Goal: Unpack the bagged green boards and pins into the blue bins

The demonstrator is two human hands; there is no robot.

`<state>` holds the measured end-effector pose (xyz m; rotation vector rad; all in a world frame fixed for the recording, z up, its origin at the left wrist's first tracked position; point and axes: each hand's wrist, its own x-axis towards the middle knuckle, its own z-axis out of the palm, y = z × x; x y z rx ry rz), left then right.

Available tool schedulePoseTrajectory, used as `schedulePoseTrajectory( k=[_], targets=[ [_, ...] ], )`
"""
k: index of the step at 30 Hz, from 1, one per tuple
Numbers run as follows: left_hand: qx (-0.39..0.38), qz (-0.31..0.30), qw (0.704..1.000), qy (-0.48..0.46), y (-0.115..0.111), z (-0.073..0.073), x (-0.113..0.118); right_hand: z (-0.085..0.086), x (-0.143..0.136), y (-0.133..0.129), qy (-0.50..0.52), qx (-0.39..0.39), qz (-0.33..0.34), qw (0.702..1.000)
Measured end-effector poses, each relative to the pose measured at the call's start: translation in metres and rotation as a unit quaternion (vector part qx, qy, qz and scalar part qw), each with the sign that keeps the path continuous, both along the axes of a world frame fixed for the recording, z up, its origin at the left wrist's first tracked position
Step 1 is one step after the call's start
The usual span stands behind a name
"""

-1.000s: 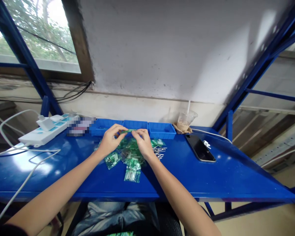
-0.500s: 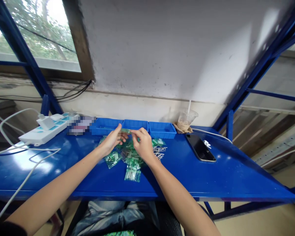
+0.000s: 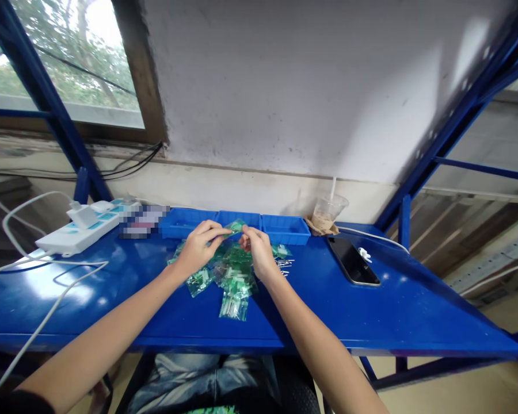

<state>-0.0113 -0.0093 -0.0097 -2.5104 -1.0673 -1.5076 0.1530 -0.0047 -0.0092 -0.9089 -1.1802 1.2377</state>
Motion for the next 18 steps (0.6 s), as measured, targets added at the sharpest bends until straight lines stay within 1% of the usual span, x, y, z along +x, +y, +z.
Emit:
schedulePoseTrajectory(
  k=[2,3,5,6,7,9,10,11,12,13,14,15,16,18],
  targets=[
    [-0.021,-0.006,1.000,0.003,0.001,0.000,-0.001,0.000,0.000,0.000,-0.010,0.018,-0.021,1.000],
    [-0.050,-0.015,0.999,-0.007,0.001,0.001,-0.001,0.000,-0.001,-0.001,-0.026,0.032,-0.038,0.998],
    [-0.151,-0.041,0.986,-0.057,0.001,0.003,0.000,0.001,-0.001,-0.002,-0.071,0.072,-0.072,0.992],
    [-0.215,-0.058,0.970,-0.099,0.001,0.005,0.000,0.001,0.000,-0.004,-0.099,0.101,-0.086,0.986],
    [-0.279,-0.075,0.946,-0.149,0.001,0.006,0.001,0.001,0.000,-0.005,-0.131,0.135,-0.097,0.977],
    [-0.381,-0.103,0.882,-0.256,0.002,0.007,0.001,0.001,0.000,-0.008,-0.203,0.206,-0.107,0.951],
    [-0.414,-0.111,0.852,-0.301,0.003,0.007,0.001,0.000,0.000,-0.010,-0.236,0.238,-0.107,0.936],
    [-0.436,-0.116,0.827,-0.335,0.005,0.007,0.000,0.000,0.000,-0.011,-0.263,0.263,-0.106,0.922],
    [-0.448,-0.117,0.812,-0.356,0.006,0.006,-0.001,-0.001,-0.001,-0.012,-0.283,0.282,-0.101,0.911],
    [-0.450,-0.115,0.808,-0.362,0.008,0.006,-0.002,-0.002,-0.001,-0.013,-0.296,0.293,-0.094,0.905],
    [-0.440,-0.108,0.816,-0.358,0.009,0.005,-0.002,-0.003,-0.002,-0.013,-0.301,0.297,-0.088,0.902],
    [-0.416,-0.094,0.836,-0.346,0.009,0.004,-0.003,-0.003,-0.003,-0.012,-0.299,0.294,-0.085,0.904],
    [-0.378,-0.074,0.864,-0.325,0.010,0.004,-0.003,-0.004,-0.003,-0.011,-0.291,0.283,-0.084,0.910],
    [-0.264,-0.029,0.930,-0.255,0.008,0.003,-0.003,-0.004,-0.003,-0.008,-0.256,0.234,-0.091,0.934]
  ],
)
